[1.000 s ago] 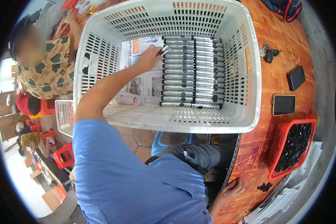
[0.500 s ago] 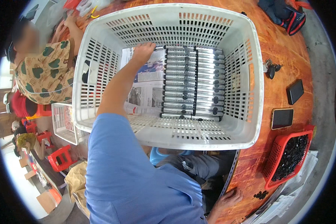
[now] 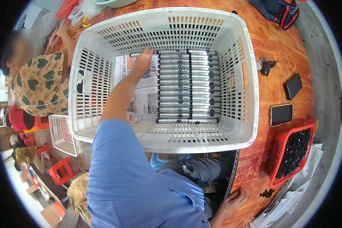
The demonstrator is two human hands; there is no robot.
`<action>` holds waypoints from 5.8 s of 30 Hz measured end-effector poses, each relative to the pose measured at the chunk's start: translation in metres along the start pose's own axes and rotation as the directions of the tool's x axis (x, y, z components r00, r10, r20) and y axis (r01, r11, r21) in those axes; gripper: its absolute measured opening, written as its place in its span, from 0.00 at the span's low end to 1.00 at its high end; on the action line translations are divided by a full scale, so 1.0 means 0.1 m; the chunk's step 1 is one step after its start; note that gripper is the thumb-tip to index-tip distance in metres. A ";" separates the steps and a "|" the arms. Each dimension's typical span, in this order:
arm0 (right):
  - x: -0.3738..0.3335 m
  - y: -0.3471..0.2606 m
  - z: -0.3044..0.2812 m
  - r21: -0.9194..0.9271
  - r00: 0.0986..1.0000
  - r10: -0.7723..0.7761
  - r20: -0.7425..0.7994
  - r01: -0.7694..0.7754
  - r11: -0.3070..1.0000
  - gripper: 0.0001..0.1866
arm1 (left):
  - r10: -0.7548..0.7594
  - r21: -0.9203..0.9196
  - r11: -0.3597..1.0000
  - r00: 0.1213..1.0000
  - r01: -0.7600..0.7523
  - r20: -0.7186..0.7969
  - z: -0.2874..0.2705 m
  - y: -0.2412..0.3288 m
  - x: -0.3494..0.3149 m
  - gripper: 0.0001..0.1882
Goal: The person assembles lock cylinders by inserting small black components into a cylindrical metal body, then tapping the assembly on the table to seat the parts. Completed cylinders are placed into a white basket. The process is repeated with multiple components.
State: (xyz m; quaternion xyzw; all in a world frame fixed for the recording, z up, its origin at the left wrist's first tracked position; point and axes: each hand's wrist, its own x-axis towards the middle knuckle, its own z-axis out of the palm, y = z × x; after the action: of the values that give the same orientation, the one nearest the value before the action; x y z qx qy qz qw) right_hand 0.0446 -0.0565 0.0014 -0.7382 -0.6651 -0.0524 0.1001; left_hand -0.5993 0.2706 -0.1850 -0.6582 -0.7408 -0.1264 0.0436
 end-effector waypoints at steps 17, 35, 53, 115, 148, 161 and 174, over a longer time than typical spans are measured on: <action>0.12 -0.17 -0.09 0.054 1.000 -0.012 -0.026 0.014 0.998 0.11 | -0.055 -0.027 0.997 0.943 0.067 0.327 -0.49 0.00 -0.08 0.29; -0.06 -0.04 -0.21 0.375 0.969 0.069 -0.235 0.025 0.927 0.07 | 0.301 -0.293 0.916 0.953 -0.275 0.045 -1.44 0.42 0.53 0.21; -2.51 1.62 -1.69 0.132 0.360 0.602 -0.713 -0.774 0.619 0.04 | 0.859 -0.691 0.108 0.417 -0.714 -0.297 -2.46 5.14 -1.90 0.12; -0.46 0.98 -0.58 0.669 0.696 0.696 -0.178 -0.433 0.604 0.11 | 0.864 -0.467 0.186 0.082 0.864 0.496 -1.83 5.86 -3.09 0.15; 0.02 1.25 -0.21 0.349 0.875 0.367 -0.315 -0.253 0.902 0.06 | 0.939 -0.518 0.144 0.049 0.843 0.340 -1.73 5.80 -3.08 0.12; -0.41 1.46 -0.32 0.551 0.781 0.575 -0.245 -0.375 0.745 0.08 | 0.910 -0.484 -0.012 0.210 0.875 0.357 -1.72 5.71 -3.14 0.21; -0.23 0.85 -0.30 0.473 0.962 0.214 -0.168 -0.111 0.874 0.10 | 0.833 -0.442 -0.043 0.276 0.896 0.480 -1.90 5.58 -2.88 0.15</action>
State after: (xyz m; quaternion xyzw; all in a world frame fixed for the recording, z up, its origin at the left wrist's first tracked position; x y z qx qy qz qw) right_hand 0.1280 -0.0940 0.0193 -0.7368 -0.5790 0.0356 0.3473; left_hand -0.0310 0.0026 0.0044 -0.3000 -0.2207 -0.1846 -0.9095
